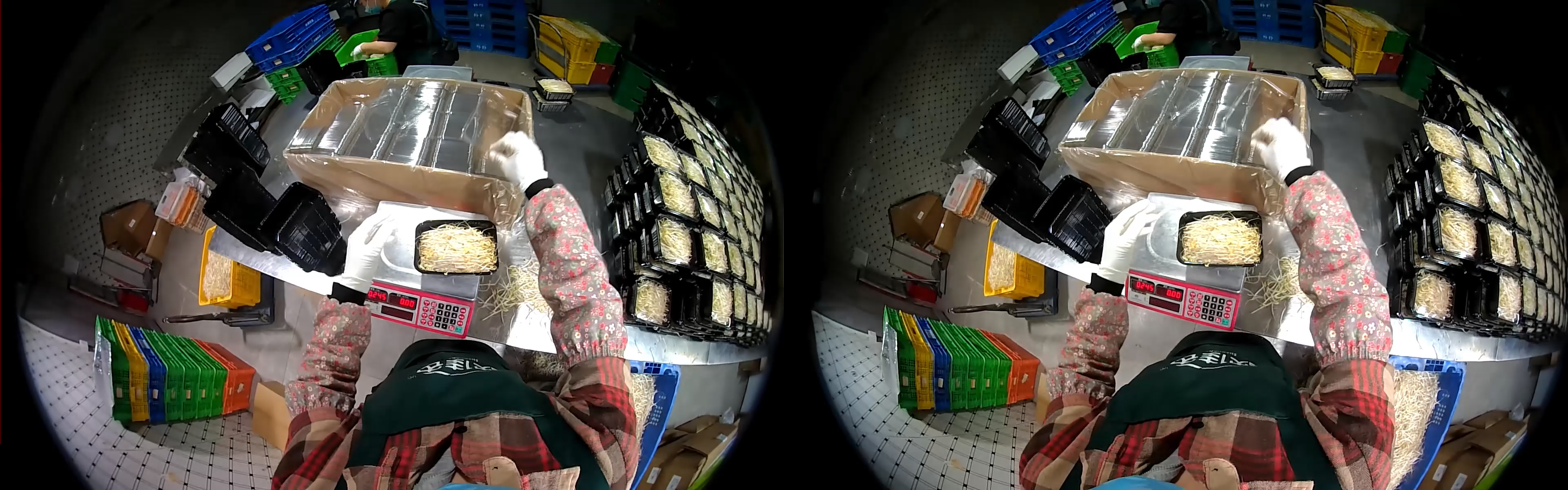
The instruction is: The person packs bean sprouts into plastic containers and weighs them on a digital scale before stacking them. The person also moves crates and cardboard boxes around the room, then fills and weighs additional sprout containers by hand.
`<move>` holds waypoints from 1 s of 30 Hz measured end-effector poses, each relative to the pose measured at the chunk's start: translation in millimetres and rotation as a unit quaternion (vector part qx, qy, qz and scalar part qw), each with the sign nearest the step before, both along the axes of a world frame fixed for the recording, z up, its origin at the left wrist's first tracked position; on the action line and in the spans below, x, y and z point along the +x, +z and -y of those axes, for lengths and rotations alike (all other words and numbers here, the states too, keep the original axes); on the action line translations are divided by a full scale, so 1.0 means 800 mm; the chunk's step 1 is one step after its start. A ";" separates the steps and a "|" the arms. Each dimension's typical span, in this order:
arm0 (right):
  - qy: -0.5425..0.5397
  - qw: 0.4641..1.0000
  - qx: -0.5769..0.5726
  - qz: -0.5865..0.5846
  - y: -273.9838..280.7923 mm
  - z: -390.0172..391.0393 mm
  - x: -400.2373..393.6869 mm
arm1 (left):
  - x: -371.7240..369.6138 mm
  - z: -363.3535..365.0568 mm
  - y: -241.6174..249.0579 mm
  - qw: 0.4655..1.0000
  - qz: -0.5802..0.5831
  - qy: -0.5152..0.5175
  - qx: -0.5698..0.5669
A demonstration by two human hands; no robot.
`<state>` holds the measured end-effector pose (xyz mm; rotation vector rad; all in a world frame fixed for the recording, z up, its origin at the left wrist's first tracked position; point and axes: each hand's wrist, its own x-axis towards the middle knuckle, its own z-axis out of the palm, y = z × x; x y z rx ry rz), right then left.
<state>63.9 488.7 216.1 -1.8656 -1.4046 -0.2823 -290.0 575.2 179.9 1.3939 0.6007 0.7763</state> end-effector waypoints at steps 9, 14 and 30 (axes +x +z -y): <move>-0.002 1.000 -0.019 -0.005 -0.010 0.000 -0.014 | 0.019 0.023 -0.017 0.995 0.053 -0.049 -0.066; 0.067 0.991 0.098 0.058 0.038 0.026 -0.090 | 0.067 0.040 -0.007 0.991 0.105 -0.074 0.027; 0.110 0.951 -0.061 -0.283 -0.017 0.176 -0.124 | 0.027 0.071 0.016 0.986 -0.061 -0.152 -0.029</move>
